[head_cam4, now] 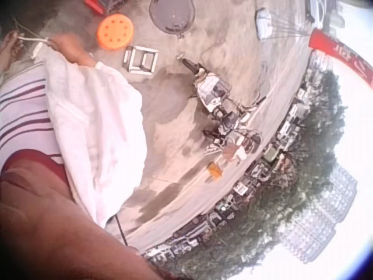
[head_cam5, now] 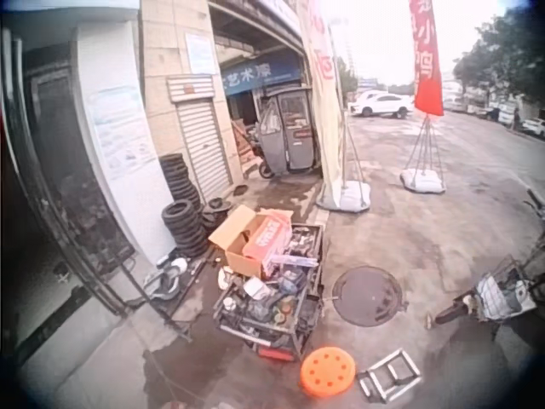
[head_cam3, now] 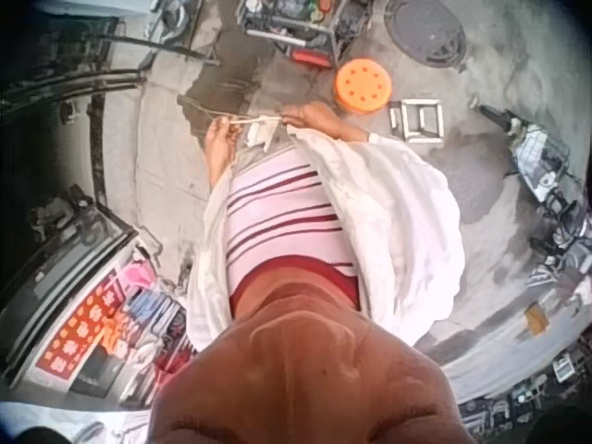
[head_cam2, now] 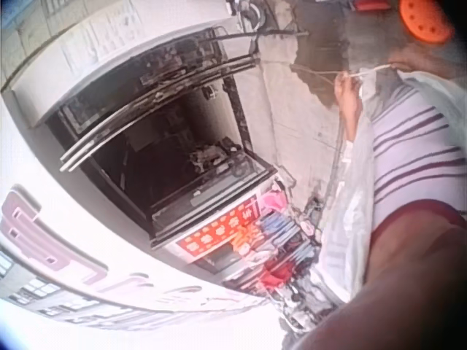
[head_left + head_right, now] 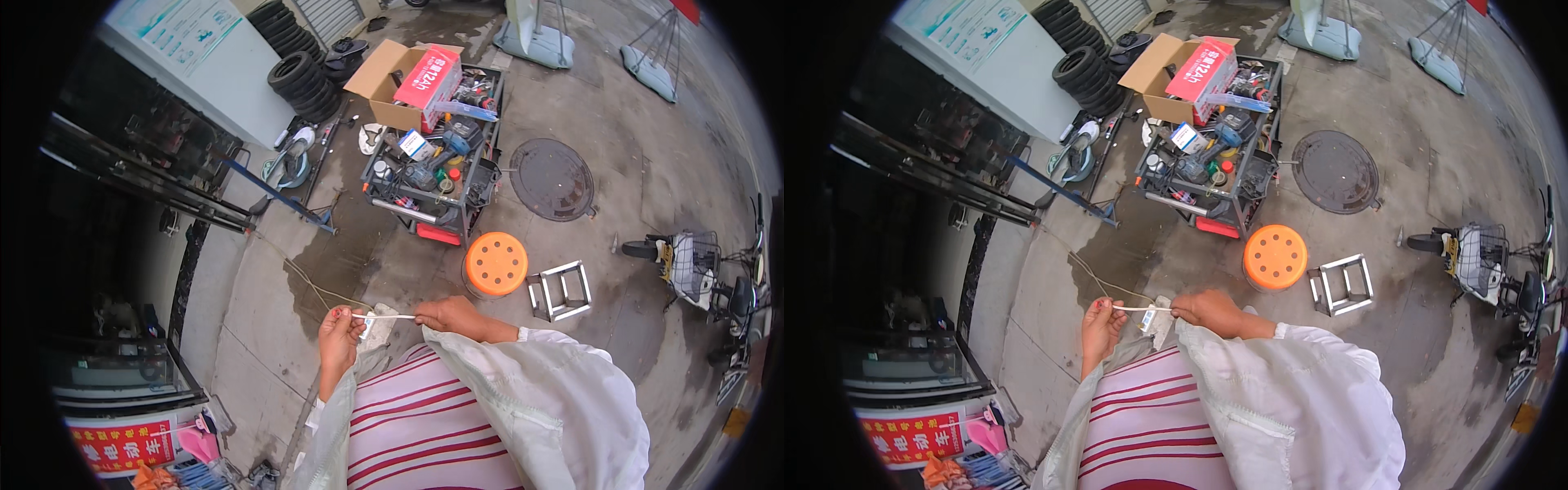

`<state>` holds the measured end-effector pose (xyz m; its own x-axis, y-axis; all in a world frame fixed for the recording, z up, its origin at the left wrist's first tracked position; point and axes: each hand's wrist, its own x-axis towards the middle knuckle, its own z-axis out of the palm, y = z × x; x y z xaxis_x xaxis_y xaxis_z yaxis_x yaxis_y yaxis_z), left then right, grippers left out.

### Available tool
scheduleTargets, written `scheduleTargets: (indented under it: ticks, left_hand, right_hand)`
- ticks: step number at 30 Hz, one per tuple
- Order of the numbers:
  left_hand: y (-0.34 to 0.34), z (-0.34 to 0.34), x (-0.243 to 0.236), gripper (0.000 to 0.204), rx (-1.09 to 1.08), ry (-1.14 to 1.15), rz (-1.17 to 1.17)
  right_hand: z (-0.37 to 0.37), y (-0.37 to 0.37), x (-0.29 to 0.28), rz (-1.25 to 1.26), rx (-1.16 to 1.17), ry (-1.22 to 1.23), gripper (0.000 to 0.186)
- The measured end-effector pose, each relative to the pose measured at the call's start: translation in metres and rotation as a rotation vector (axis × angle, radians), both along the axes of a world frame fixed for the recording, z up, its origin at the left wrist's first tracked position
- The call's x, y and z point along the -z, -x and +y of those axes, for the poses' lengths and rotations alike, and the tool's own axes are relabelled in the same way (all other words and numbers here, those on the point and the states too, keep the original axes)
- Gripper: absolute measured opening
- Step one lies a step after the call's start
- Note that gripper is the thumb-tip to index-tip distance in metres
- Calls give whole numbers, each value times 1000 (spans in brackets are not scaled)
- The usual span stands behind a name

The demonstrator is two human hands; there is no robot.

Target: The person sits on the floor and repairs a red wire by stripping the insulation, twisting the exposed strands, and connecting it to a terminal. They use scissors to cut the wire and a screwdriver to tighten the connection.

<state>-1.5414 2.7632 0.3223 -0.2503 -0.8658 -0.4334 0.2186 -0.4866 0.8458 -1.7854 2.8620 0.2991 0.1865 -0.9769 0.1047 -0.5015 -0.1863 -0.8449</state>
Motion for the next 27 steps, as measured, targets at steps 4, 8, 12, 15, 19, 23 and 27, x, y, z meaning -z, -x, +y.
scheduleTargets:
  ticks: [4,8,12,15,19,23,27]
  left_hand:
    - [-24,-6,1,9,52,35,-37]
    - [-66,3,-8,11,5,65,-140]
    - [-102,-3,-8,22,-56,75,-151]
    - [-150,-11,16,31,-103,39,-170]
    - [-237,-24,38,28,-226,-38,-247]
    - [-326,-35,62,24,-355,-78,-261]
    - [-393,-56,93,21,-379,-112,-280]
  right_hand:
    - [-5,-19,15,-143,-13,-161,16]
    - [-21,-52,16,-86,-177,-181,17]
    - [-58,-77,4,5,-137,-153,18]
    - [-87,-98,13,-121,64,-117,16]
    - [-125,-120,21,-253,387,-95,17]
    - [-148,-132,23,-478,642,-137,19]
    - [-148,-150,11,-454,757,-88,19]
